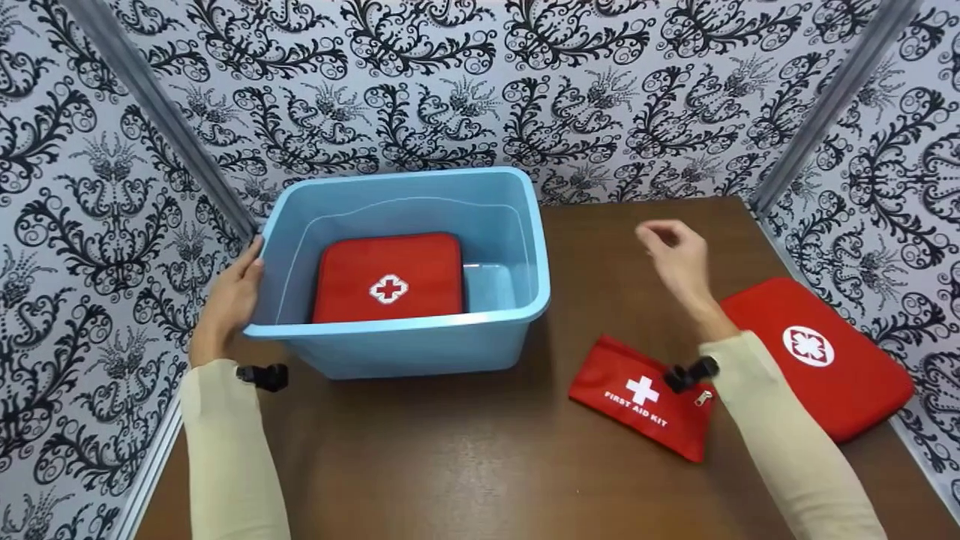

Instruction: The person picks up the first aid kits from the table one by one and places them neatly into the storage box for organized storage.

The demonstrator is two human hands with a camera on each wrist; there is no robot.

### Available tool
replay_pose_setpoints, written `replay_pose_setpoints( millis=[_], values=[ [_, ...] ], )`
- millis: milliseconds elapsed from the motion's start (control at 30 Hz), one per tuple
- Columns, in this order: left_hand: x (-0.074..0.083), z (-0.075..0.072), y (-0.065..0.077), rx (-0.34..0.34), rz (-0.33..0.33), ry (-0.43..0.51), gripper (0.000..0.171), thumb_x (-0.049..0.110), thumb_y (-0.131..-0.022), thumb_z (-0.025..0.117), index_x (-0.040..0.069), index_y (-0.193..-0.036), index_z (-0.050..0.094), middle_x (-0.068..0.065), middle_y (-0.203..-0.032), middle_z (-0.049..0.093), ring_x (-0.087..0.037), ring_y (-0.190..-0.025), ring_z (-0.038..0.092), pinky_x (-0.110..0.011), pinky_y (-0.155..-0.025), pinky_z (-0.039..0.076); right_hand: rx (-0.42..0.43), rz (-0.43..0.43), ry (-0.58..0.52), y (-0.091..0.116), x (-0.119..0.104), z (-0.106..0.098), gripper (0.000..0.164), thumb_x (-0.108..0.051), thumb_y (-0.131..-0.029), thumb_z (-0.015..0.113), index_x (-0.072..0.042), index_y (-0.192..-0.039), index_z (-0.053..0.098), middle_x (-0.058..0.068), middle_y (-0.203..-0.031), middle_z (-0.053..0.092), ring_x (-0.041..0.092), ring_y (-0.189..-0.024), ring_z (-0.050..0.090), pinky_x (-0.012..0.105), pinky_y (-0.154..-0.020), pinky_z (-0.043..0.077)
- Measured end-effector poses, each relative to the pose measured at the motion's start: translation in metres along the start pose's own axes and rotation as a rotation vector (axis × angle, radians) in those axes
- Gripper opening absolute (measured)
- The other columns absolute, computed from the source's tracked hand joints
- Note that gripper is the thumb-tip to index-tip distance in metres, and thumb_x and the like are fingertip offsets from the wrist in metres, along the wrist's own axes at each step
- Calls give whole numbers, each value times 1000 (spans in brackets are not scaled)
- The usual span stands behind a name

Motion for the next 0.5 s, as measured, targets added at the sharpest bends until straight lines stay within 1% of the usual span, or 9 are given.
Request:
replay_pose_setpoints(
  millis=[100, 200, 267, 333, 500],
  values=[
    [0, 1, 0, -5, -10, 6, 51, 44, -109, 17, 40, -159, 3, -11, -169, 0, -51, -152, 7, -69, -123, 10, 43, 43, 77, 3, 23, -24, 33, -24, -93, 71, 1, -114, 72, -30, -79, 59, -4, -80, 56, 11, -75, 46],
    [-1, 1, 0, -4, -28, 15, 51, 44, -109, 17, 42, -158, 3, -11, -169, -1, -55, -150, 12, -72, -120, 16, 73, 105, 123, 6, 41, -44, 35, -26, -93, 70, -1, -117, 71, -30, -80, 57, -2, -85, 55, 12, -78, 44],
    [-2, 2, -1, -5, -39, 22, 50, 46, -109, 17, 45, -157, 3, -11, -168, -1, -57, -148, 17, -73, -118, 21, 87, 140, 148, 7, 51, -58, 35, -27, -93, 70, -2, -119, 71, -29, -81, 57, -1, -85, 55, 12, -78, 43],
    [-2, 2, -1, -3, -37, 8, 50, 45, -109, 17, 45, -157, 3, -13, -168, 0, -58, -147, 19, -73, -117, 22, 94, 174, 171, 8, 61, -71, 36, -28, -94, 70, -4, -120, 70, -29, -81, 56, -2, -85, 54, 12, -77, 43],
    [-3, 3, -1, -11, -42, 7, 50, 45, -109, 16, 46, -156, 1, -13, -168, -1, -58, -147, 21, -73, -116, 24, 92, 205, 229, 10, 79, -96, 37, -31, -92, 71, -6, -120, 69, -32, -80, 54, -7, -83, 52, 10, -76, 43]
  ],
)
Point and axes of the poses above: each hand's wrist, its own y-axis away from the middle knuckle, its own z-axis out of the palm, x = y × z, the point moved 10 cm from there along -y, towards the middle knuckle
